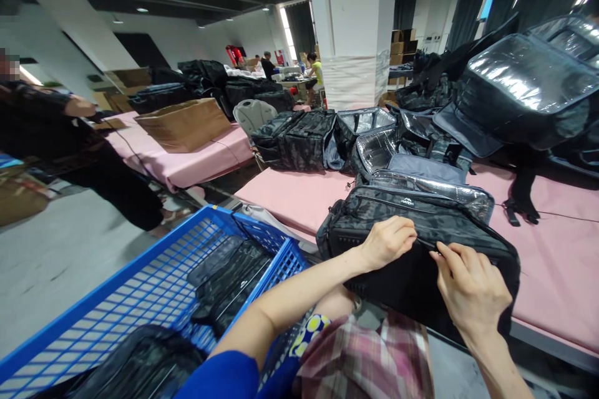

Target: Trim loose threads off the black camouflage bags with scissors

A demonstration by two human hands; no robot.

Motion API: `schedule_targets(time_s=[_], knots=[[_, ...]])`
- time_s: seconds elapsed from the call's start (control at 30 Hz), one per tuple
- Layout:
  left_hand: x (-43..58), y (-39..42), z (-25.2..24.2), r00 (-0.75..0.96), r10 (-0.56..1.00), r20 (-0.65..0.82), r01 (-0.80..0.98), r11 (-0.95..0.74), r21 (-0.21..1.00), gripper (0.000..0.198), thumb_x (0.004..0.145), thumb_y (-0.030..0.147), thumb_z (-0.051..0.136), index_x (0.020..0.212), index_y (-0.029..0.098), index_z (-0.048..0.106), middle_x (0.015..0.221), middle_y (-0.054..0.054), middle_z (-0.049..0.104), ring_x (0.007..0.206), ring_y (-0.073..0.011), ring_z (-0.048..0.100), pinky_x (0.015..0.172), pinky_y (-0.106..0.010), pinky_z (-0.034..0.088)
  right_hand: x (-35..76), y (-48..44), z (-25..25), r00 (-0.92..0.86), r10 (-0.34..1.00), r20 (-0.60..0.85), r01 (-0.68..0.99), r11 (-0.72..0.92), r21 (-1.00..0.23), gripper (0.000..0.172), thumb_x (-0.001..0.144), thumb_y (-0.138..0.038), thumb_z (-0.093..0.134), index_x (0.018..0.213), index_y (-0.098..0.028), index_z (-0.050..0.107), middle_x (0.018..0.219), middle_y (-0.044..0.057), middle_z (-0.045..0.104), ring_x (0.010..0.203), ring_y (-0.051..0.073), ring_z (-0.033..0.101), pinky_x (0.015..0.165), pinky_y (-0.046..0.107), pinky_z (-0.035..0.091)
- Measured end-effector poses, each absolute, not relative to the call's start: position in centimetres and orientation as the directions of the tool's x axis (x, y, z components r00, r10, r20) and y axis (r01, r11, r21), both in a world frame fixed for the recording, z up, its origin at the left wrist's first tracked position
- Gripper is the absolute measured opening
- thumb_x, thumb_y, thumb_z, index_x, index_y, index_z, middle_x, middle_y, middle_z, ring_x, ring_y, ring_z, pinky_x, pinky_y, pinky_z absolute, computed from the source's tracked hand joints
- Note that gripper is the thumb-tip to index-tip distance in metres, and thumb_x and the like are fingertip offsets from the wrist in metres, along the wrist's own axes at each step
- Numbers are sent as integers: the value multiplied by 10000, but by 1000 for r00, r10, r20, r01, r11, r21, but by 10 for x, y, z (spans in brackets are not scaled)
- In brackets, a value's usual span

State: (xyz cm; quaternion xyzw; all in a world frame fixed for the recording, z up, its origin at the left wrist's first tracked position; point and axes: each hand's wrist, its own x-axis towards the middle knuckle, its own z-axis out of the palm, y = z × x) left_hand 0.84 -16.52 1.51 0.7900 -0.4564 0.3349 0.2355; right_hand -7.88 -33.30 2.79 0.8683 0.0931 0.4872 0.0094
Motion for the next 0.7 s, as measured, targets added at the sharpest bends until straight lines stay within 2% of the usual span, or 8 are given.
schedule_targets(time_s=[0.2,0.43,0.7], knots=[[4,-167,20,401,-582,708,-871,-481,98,156,887,154,421,850,134,572,886,-69,627,824,-129,588,742,-249,534,-81,-333,27,540,155,827,145,-985,90,129,834,-242,613,951,-203,652,837,15,666,696,129,507,623,288,306],[2,-169,22,408,-581,704,-873,-474,115,157,890,170,427,826,132,566,896,-64,624,825,-125,577,748,-241,517,-80,-337,30,499,218,839,118,-976,183,116,811,-244,655,925,-222,647,821,-12,674,681,124,501,625,276,297],[2,-176,24,402,-589,701,-861,-504,70,185,897,189,413,822,136,573,896,-56,638,800,-116,577,738,-226,505,-75,-344,29,398,303,866,145,-953,266,150,757,-243,717,872,-212,628,782,-12,675,646,138,487,583,264,310]])
